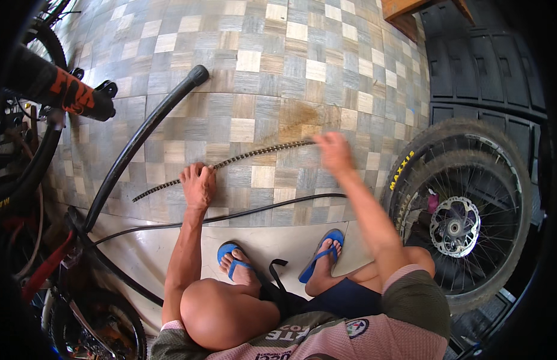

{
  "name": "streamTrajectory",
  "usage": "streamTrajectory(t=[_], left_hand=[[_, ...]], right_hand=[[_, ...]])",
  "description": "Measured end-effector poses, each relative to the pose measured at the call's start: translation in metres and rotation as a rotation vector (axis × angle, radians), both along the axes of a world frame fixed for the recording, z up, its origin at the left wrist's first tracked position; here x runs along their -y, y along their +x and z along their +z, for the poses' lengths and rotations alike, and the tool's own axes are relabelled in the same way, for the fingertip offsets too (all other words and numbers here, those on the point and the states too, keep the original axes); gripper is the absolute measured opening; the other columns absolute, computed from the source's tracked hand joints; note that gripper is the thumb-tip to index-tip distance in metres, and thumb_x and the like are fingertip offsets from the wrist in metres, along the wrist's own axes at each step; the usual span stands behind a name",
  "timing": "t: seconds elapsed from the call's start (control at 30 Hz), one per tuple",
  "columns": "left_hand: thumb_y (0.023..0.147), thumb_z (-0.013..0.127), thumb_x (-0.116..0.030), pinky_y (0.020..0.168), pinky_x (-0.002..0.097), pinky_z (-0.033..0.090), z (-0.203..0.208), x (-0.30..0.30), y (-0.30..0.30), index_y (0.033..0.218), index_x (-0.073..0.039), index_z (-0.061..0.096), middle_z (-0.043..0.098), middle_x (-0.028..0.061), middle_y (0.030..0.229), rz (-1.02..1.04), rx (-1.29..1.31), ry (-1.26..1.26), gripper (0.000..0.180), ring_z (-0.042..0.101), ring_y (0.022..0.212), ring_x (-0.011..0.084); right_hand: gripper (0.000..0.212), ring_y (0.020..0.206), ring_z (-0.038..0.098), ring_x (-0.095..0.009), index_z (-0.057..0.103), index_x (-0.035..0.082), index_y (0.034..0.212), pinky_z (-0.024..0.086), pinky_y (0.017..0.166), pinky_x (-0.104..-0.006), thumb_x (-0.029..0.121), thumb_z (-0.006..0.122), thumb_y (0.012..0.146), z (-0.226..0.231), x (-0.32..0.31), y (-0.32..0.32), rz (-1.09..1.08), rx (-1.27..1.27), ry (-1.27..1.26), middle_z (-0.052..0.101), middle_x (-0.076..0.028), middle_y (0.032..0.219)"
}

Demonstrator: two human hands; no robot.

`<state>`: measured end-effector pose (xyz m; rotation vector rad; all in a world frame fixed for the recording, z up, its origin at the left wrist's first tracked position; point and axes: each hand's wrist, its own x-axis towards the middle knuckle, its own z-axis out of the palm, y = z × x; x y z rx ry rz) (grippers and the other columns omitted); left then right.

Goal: The person sits on the floor and scrubs a bicycle chain with a brush, then moves to a workbench to dip the brush into a container of liquid. The chain is handled and scrubbed repeatedly on the floor before the person stands and prepares cleaning supplies.

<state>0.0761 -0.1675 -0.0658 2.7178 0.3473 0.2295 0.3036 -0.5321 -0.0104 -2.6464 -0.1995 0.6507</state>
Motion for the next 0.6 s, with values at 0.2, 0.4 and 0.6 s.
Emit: streamTrajectory(t=[0.2,0.4,0.6], left_hand=[[0.094,0.074,-0.016,0.093,0.0505,0.042,0.004,-0.001,0.004,0.107,-0.014,0.071,0.064,0.0089,0.111,-0.010,0.028,0.015,0.013,0.057,0.104,0.0337],[0.093,0.077,-0.017,0.093,0.0505,0.041,-0.006,-0.001,-0.003,0.107,-0.017,0.071,0.063,0.0065,0.112,0.015,0.028,-0.017,0.016,0.057,0.104,0.0325],[0.093,0.076,-0.015,0.091,0.0528,0.041,-0.002,0.004,-0.008,0.110,-0.018,0.069,0.062,0.0065,0.110,-0.008,0.030,0.030,0.018,0.056,0.102,0.0329]], right_hand=[[0.043,0.111,0.059,-0.031,0.073,0.006,0.113,0.050,0.099,-0.0463,0.045,0.054,0.109,0.030,0.077,0.041,0.244,0.336,-0.294,0.065,-0.010,0.114],[0.050,0.110,0.059,-0.032,0.070,0.005,0.108,0.047,0.101,-0.0456,0.052,0.056,0.106,-0.003,-0.006,-0.020,-0.082,-0.054,0.030,0.064,-0.013,0.116],[0.019,0.107,0.060,-0.029,0.074,0.015,0.121,0.052,0.086,-0.0395,0.016,0.060,0.109,0.028,0.073,0.008,0.240,0.455,-0.296,0.062,-0.012,0.110]])
